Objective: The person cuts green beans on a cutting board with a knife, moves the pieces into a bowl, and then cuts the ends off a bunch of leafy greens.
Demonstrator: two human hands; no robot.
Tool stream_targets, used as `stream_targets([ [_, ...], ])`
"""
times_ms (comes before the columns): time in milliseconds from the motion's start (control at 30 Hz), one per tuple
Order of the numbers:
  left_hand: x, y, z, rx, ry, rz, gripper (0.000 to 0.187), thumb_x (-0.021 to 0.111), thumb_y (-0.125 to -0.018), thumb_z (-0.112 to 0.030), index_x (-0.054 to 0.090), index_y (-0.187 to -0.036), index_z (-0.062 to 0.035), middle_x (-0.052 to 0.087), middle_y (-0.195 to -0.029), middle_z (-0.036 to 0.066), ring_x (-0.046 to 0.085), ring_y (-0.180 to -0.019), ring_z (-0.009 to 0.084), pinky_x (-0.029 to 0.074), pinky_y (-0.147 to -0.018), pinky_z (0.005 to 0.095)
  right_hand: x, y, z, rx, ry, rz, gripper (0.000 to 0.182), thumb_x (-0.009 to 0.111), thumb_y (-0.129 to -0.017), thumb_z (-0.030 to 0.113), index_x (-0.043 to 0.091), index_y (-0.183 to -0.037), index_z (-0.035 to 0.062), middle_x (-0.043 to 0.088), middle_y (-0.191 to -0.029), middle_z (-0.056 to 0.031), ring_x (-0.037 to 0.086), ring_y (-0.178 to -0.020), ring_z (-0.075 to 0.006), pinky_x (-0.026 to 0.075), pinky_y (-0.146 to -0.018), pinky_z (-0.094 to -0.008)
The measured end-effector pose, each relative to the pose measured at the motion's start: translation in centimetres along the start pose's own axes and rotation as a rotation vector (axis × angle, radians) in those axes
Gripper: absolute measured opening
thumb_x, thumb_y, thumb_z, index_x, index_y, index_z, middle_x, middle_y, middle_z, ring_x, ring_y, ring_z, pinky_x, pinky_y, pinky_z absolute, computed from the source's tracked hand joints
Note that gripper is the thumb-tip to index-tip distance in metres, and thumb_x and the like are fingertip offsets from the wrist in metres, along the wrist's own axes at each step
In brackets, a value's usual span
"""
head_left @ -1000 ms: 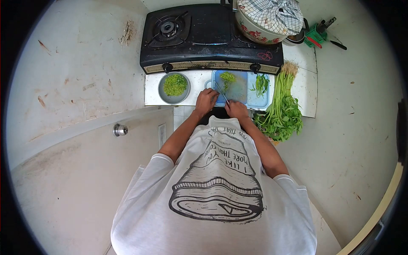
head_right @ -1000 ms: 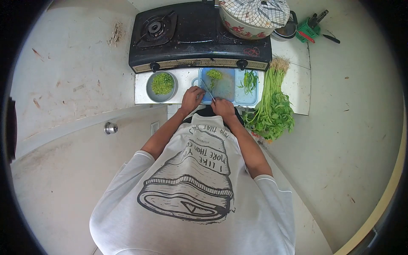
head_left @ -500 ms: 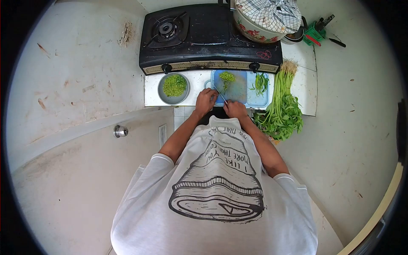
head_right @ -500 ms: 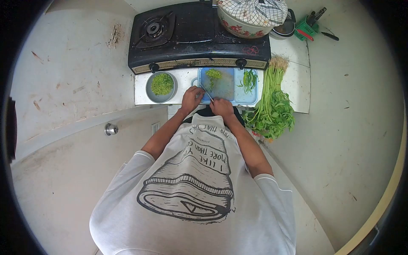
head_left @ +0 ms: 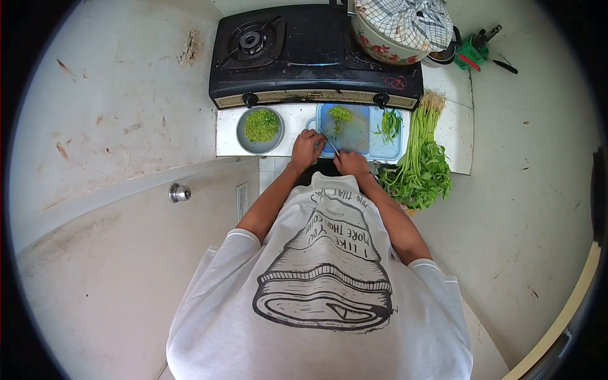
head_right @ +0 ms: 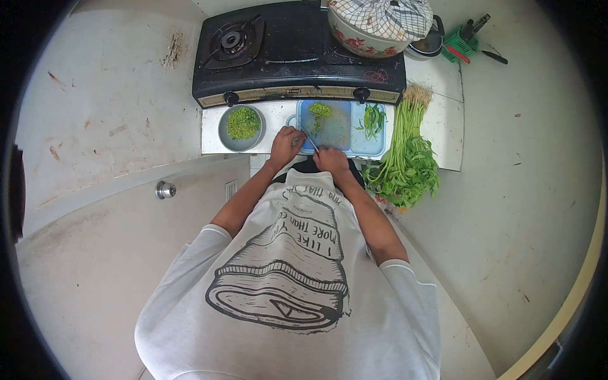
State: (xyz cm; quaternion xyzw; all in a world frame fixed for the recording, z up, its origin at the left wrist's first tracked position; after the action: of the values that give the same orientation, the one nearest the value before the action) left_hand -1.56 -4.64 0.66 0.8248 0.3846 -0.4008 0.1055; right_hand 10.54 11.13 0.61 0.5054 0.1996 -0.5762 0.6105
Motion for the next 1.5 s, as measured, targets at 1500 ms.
stream_targets([
  [1500,0.1,-0.2,-0.5,0.047,-0.028,0.067,0.011,0.070,-0.084,-0.008,0.067,-0.095,-0.0065,0.064,-0.095,0.011,0.061,-0.093,0.0351,0.050,-0.084,0.0466,-0.3,0.6,-0.2,-0.015,-0.062,-0.084,0.043,0.055,-0.099,0.041,0.072,-0.094,0.0021,0.071,-0.079,-0.0277,0.072,-0.076,-0.0462,0.059,-0.074,-0.0561],
])
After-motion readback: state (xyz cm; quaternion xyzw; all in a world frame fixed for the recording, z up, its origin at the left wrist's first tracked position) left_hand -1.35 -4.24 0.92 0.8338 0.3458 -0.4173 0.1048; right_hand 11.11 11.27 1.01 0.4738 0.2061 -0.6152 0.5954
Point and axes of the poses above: each hand's wrist, its own y-axis away from the middle knuckle, its own x-axis out of the palm, z = x × y, the point moved 1 cm from there along -y, towards the middle knuckle
